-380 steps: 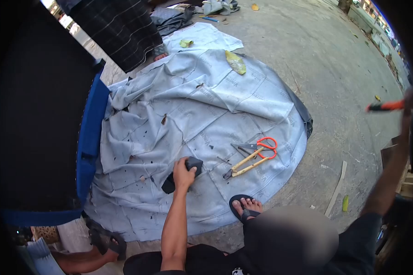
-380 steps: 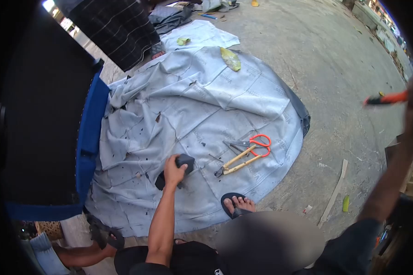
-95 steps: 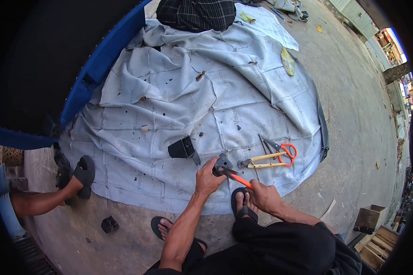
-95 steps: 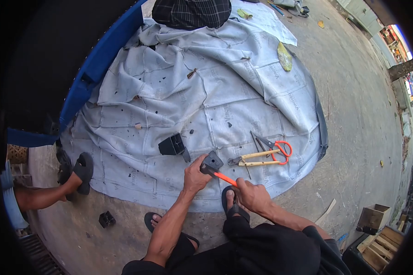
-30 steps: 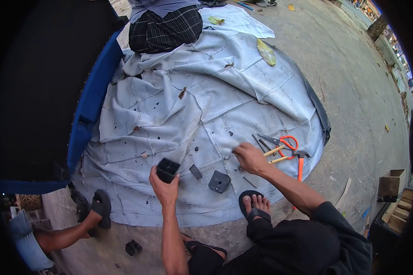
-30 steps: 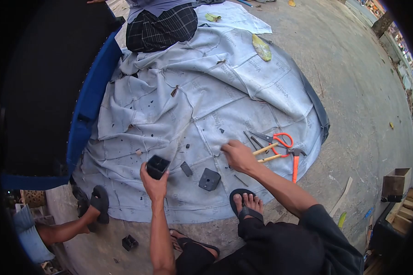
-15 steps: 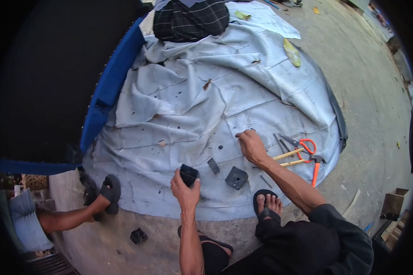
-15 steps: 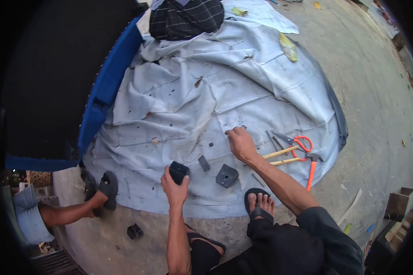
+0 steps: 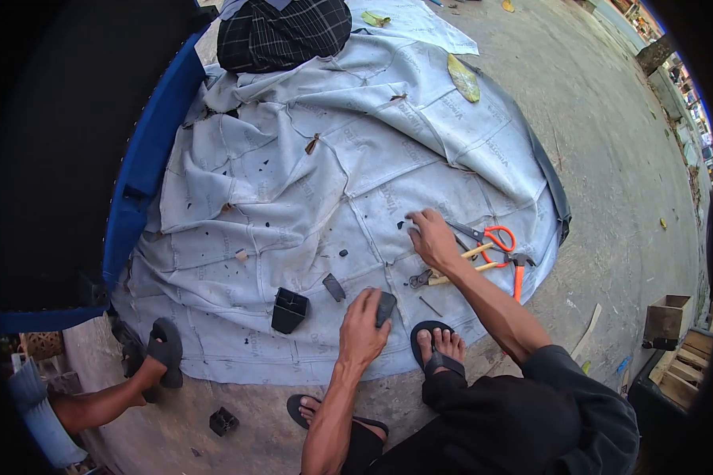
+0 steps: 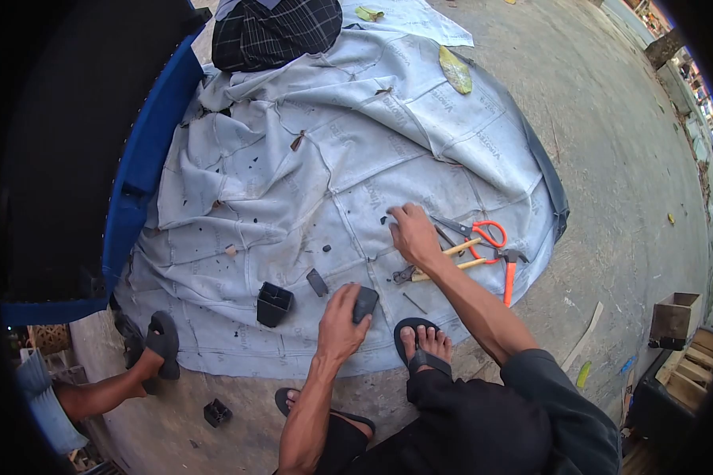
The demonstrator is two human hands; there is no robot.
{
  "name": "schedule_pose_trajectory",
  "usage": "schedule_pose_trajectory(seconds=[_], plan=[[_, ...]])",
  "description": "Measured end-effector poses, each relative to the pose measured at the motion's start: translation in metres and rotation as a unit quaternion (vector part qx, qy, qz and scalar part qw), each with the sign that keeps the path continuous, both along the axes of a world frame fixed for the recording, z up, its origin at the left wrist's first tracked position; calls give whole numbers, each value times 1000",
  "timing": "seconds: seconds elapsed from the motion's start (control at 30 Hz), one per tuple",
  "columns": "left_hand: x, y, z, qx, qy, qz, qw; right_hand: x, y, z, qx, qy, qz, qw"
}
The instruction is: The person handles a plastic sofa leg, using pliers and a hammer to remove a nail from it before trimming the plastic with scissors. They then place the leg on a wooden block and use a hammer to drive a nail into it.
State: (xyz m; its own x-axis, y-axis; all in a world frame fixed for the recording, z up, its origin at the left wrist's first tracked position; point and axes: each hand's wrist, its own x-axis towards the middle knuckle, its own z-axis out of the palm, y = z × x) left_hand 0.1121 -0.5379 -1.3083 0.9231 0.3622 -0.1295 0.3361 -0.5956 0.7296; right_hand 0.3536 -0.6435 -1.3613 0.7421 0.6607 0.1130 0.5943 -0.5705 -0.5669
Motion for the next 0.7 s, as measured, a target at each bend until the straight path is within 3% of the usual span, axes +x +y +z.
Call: schedule_pose_trajectory(seconds=[0.07,0.1,0.13,0.27,0.43,0.5,0.53,0.63,0.7], plan=[[-1,5,4,4,-11,55,998,-27,-26,26,-32,36,16,999],[-4,8,9,10,-20,112,993,-43,-41,39,-103,69,38,992],[-6,14,15,69,-16,94,993,-59,-55,46,-171,99,61,978],[-17,14,14,10,83,66,994,-107,-109,22,-158,78,84,981],[1,12,24,-4,76,31,997,-118,-112,22,-156,140,67,975],[8,23,0,0,-54,107,993,-116,-110,25,-94,241,28,966],[15,32,-6,-24,-22,152,988,-113,-103,39,-90,269,12,959],[42,65,-20,-21,-24,212,977,-113,-95,45,-57,216,-4,975],[61,77,-35,5,-28,194,981,-107,-89,55,-40,203,15,978]])
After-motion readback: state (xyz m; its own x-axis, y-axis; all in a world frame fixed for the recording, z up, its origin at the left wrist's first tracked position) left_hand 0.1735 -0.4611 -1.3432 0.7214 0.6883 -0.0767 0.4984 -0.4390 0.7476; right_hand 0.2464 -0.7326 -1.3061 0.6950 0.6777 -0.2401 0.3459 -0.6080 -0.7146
